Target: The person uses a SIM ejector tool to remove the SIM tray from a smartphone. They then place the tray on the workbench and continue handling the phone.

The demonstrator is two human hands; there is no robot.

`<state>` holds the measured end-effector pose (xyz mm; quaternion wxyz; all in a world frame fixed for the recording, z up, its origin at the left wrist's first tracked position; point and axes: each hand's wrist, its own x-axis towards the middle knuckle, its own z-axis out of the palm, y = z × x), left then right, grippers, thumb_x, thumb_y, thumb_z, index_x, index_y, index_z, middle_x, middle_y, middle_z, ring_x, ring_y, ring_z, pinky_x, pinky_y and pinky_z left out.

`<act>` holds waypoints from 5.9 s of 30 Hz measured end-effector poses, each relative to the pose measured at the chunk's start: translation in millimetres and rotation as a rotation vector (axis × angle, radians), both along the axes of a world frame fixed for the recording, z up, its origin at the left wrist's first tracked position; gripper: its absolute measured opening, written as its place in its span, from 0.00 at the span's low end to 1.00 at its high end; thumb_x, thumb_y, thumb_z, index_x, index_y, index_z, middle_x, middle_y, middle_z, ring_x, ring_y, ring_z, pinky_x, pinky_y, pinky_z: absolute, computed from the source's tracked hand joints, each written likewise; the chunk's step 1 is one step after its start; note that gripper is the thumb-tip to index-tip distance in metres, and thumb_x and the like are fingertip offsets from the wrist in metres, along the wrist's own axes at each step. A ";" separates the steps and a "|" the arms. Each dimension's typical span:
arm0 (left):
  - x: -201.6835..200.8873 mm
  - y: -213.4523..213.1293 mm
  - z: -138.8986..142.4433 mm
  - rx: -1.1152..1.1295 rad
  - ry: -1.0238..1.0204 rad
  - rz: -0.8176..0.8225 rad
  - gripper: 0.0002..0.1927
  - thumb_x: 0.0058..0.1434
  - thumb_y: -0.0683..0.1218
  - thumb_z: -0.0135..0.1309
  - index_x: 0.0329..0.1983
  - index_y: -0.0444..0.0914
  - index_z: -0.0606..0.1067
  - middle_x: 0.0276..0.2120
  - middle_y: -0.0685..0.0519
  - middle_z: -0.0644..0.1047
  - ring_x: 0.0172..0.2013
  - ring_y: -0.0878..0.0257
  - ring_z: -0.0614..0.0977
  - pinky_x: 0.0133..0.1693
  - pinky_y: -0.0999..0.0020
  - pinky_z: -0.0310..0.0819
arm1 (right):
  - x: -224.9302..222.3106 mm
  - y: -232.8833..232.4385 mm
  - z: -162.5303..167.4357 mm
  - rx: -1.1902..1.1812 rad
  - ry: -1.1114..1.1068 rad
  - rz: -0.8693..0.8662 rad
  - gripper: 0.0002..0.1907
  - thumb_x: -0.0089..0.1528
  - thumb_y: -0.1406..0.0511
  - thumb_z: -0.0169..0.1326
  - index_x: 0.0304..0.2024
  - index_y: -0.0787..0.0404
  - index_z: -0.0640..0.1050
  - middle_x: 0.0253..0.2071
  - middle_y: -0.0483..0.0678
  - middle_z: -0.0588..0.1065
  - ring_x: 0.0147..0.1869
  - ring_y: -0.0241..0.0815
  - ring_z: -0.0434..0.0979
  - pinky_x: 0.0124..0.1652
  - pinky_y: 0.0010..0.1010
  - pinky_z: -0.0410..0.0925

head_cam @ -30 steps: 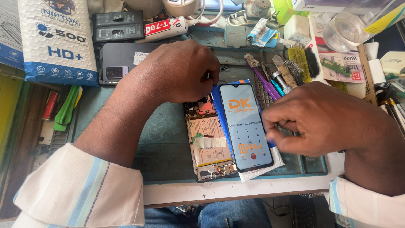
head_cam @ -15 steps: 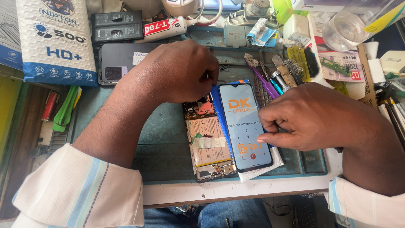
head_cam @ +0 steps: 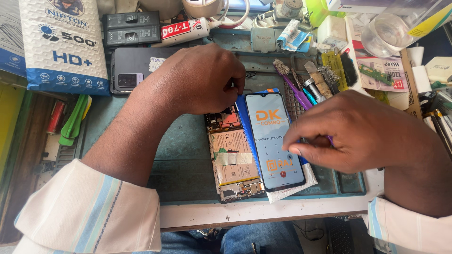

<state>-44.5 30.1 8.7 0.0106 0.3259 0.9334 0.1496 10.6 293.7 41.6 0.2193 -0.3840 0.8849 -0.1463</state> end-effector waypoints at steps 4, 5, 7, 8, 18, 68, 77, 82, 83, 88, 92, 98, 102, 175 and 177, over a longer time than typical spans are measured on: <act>-0.8 2.0 -0.4 0.011 0.003 -0.001 0.04 0.54 0.45 0.59 0.31 0.45 0.83 0.32 0.51 0.83 0.36 0.51 0.85 0.41 0.52 0.79 | 0.4 8.9 -5.6 -0.264 -0.085 0.218 0.12 0.60 0.65 0.59 0.46 0.55 0.86 0.34 0.41 0.85 0.30 0.33 0.85 0.29 0.26 0.74; -0.6 2.6 -0.2 0.014 0.007 -0.004 0.04 0.54 0.45 0.59 0.31 0.45 0.83 0.32 0.51 0.83 0.36 0.51 0.85 0.41 0.52 0.79 | 1.4 10.2 -6.9 -0.252 -0.127 0.213 0.13 0.59 0.65 0.60 0.47 0.55 0.86 0.36 0.41 0.86 0.32 0.32 0.87 0.29 0.26 0.75; -0.3 4.4 0.1 0.007 0.006 0.001 0.04 0.54 0.45 0.59 0.32 0.45 0.83 0.32 0.51 0.83 0.36 0.52 0.85 0.41 0.52 0.79 | 2.5 11.3 -8.0 -0.258 -0.123 0.224 0.13 0.59 0.65 0.60 0.46 0.55 0.86 0.37 0.43 0.86 0.32 0.34 0.86 0.29 0.26 0.74; -0.3 4.7 0.3 0.003 0.005 0.002 0.04 0.54 0.45 0.59 0.32 0.45 0.83 0.32 0.51 0.83 0.36 0.52 0.85 0.41 0.52 0.79 | 3.1 10.8 -8.4 -0.260 -0.121 0.228 0.12 0.60 0.65 0.59 0.45 0.55 0.86 0.38 0.43 0.86 0.32 0.36 0.86 0.29 0.27 0.74; 1.7 11.1 3.2 -0.013 0.000 0.013 0.04 0.55 0.45 0.59 0.32 0.45 0.83 0.32 0.52 0.83 0.36 0.53 0.85 0.41 0.53 0.79 | 5.0 10.3 -3.2 -0.281 -0.175 0.233 0.13 0.61 0.65 0.58 0.47 0.56 0.85 0.39 0.45 0.85 0.34 0.35 0.87 0.29 0.26 0.75; -1.5 23.8 23.9 -0.008 0.010 -0.011 0.03 0.54 0.45 0.59 0.29 0.45 0.82 0.32 0.53 0.83 0.37 0.52 0.85 0.40 0.52 0.79 | -1.3 13.0 31.7 0.279 0.029 -0.046 0.20 0.51 0.47 0.69 0.24 0.52 0.76 0.11 0.43 0.64 0.15 0.43 0.69 0.21 0.42 0.62; -5.5 22.8 26.5 -0.005 0.001 -0.006 0.03 0.54 0.45 0.59 0.29 0.45 0.83 0.33 0.53 0.83 0.37 0.52 0.85 0.40 0.52 0.79 | -4.4 13.9 30.7 0.344 0.019 -0.079 0.21 0.52 0.46 0.68 0.26 0.51 0.76 0.12 0.43 0.66 0.16 0.42 0.70 0.23 0.41 0.62; -5.0 24.7 29.0 0.013 0.024 -0.026 0.03 0.54 0.45 0.59 0.29 0.45 0.83 0.33 0.52 0.83 0.36 0.51 0.85 0.39 0.51 0.79 | -3.1 18.0 33.7 0.258 0.051 -0.047 0.22 0.52 0.47 0.68 0.24 0.53 0.75 0.11 0.44 0.65 0.15 0.44 0.69 0.20 0.42 0.61; -4.8 25.4 29.6 0.015 0.029 -0.030 0.03 0.54 0.45 0.59 0.29 0.45 0.83 0.33 0.52 0.83 0.36 0.51 0.84 0.39 0.51 0.78 | -3.0 19.1 33.8 0.278 0.051 -0.055 0.22 0.53 0.47 0.68 0.23 0.52 0.75 0.11 0.45 0.65 0.15 0.44 0.69 0.21 0.42 0.61; -3.7 27.3 31.4 0.001 0.018 -0.017 0.04 0.55 0.44 0.58 0.29 0.45 0.83 0.32 0.52 0.83 0.36 0.52 0.85 0.39 0.52 0.79 | -3.5 24.6 33.3 0.221 0.139 -0.025 0.21 0.55 0.50 0.67 0.22 0.55 0.73 0.11 0.46 0.66 0.14 0.45 0.68 0.19 0.43 0.60; -2.1 27.5 32.3 -0.006 0.013 -0.013 0.03 0.55 0.45 0.58 0.30 0.45 0.83 0.31 0.52 0.83 0.35 0.52 0.85 0.39 0.52 0.79 | -3.1 26.0 31.5 0.168 0.180 -0.036 0.20 0.56 0.52 0.65 0.21 0.56 0.74 0.11 0.45 0.67 0.13 0.43 0.69 0.18 0.43 0.61; -0.3 27.2 32.3 0.003 -0.001 -0.014 0.04 0.55 0.45 0.58 0.30 0.45 0.83 0.32 0.52 0.83 0.35 0.51 0.85 0.39 0.51 0.79 | -2.0 22.6 32.3 0.216 0.203 -0.089 0.17 0.56 0.53 0.64 0.23 0.55 0.75 0.14 0.45 0.69 0.13 0.43 0.71 0.18 0.41 0.63; 1.0 27.6 33.2 0.023 0.008 -0.021 0.04 0.54 0.45 0.58 0.29 0.45 0.83 0.31 0.51 0.83 0.35 0.50 0.84 0.40 0.51 0.78 | -1.1 22.5 33.3 0.297 0.224 -0.139 0.18 0.58 0.52 0.63 0.23 0.55 0.75 0.15 0.44 0.71 0.14 0.42 0.72 0.19 0.40 0.64; 17.5 18.3 28.7 0.066 0.016 -0.043 0.06 0.53 0.44 0.57 0.32 0.44 0.83 0.31 0.49 0.82 0.35 0.47 0.83 0.37 0.49 0.77 | 12.7 15.1 26.5 0.272 0.294 -0.053 0.19 0.59 0.51 0.62 0.24 0.56 0.76 0.14 0.48 0.70 0.16 0.45 0.72 0.22 0.42 0.65; 17.2 16.8 26.2 0.077 0.045 -0.052 0.05 0.53 0.44 0.58 0.30 0.44 0.83 0.32 0.49 0.82 0.35 0.47 0.83 0.38 0.49 0.77 | 11.6 13.2 24.6 0.283 0.277 -0.068 0.18 0.59 0.51 0.62 0.25 0.56 0.76 0.14 0.47 0.71 0.16 0.45 0.73 0.21 0.41 0.65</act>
